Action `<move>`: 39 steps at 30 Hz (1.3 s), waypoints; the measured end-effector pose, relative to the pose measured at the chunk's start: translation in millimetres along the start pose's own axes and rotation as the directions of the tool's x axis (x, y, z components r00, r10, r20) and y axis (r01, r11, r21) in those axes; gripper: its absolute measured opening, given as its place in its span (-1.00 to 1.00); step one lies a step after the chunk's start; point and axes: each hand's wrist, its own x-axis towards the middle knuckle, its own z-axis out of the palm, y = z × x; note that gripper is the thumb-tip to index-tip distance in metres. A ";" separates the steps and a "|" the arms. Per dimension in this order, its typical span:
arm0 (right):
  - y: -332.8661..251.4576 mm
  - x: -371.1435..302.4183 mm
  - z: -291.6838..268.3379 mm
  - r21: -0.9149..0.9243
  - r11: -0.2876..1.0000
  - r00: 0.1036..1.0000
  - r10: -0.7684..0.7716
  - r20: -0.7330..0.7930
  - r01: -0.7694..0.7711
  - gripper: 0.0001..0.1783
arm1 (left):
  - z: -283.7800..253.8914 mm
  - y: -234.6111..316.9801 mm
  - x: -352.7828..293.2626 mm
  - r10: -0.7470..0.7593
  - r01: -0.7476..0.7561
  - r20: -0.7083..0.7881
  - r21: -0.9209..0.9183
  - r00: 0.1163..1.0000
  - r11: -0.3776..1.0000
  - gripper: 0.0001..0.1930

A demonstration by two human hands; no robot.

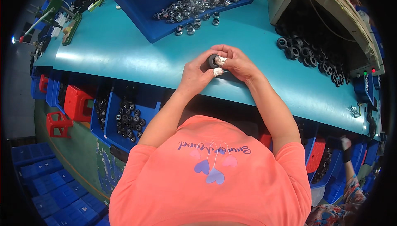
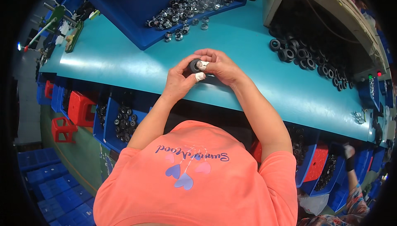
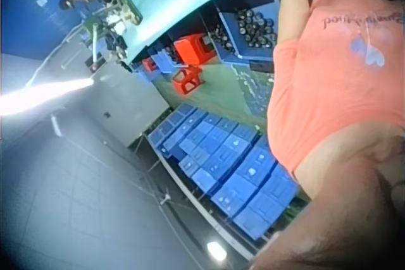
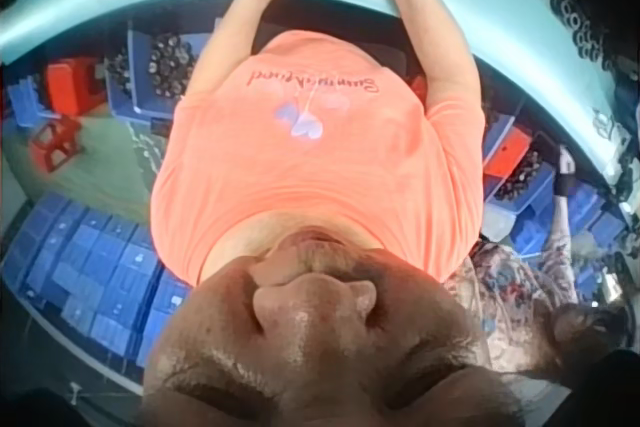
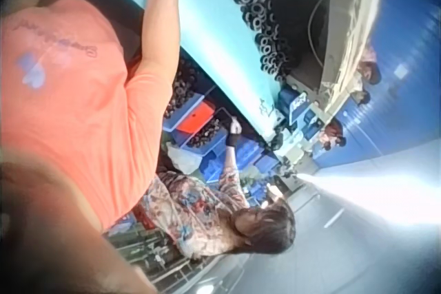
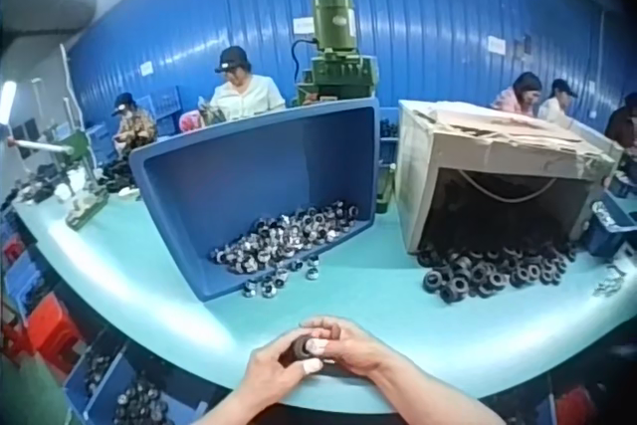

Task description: Assembling mechanical parts by inserting metal rings into larger housing components at a factory workbench.

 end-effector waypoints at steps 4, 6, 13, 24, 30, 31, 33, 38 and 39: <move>-4.8 -4.5 15.7 -0.053 0.998 1.000 -0.016 -0.021 0.014 -0.42 | -1.9 -0.1 -2.7 0.055 -0.055 -0.078 0.000 0.995 0.999 -0.51; -8.0 -6.3 26.5 -0.244 0.969 0.987 -0.071 -0.143 0.034 -0.48 | -4.2 -6.9 -3.2 0.089 -0.058 -0.193 0.160 0.977 0.985 -0.56; 6.5 -2.5 23.4 -0.546 0.831 0.974 -0.198 -0.113 0.106 -0.53 | -1.7 -16.1 0.3 0.320 -0.099 -0.250 0.627 0.914 0.773 -0.59; -4.5 -1.3 25.5 -0.363 0.931 0.983 -0.101 -0.156 0.038 -0.53 | -1.9 -2.1 -0.4 0.224 -0.037 -0.253 0.581 0.941 0.813 -0.64; 7.2 2.5 17.5 -0.404 0.912 0.978 -0.141 -0.153 0.069 -0.58 | -0.9 -13.7 -1.7 0.338 -0.126 -0.215 0.646 0.916 0.753 -0.63; 7.7 1.9 16.8 -0.351 0.932 0.978 -0.144 -0.148 0.084 -0.59 | 0.6 -14.8 0.6 0.382 -0.158 -0.199 0.672 0.902 0.723 -0.63; 9.8 1.6 20.4 -0.245 0.962 0.977 -0.157 -0.145 0.118 -0.62 | 0.4 -15.7 1.1 0.425 -0.185 -0.175 0.711 0.888 0.679 -0.63; -13.3 -14.9 12.6 -0.681 0.723 0.978 -0.204 -0.049 0.116 -0.54 | -18.2 1.6 -13.2 0.304 -0.105 -0.192 0.662 0.933 0.742 -0.57; -44.8 -29.1 21.3 -0.839 0.544 0.990 -0.133 -0.051 0.030 -0.51 | -30.6 8.8 -23.0 0.271 -0.054 -0.228 0.664 0.935 0.745 -0.56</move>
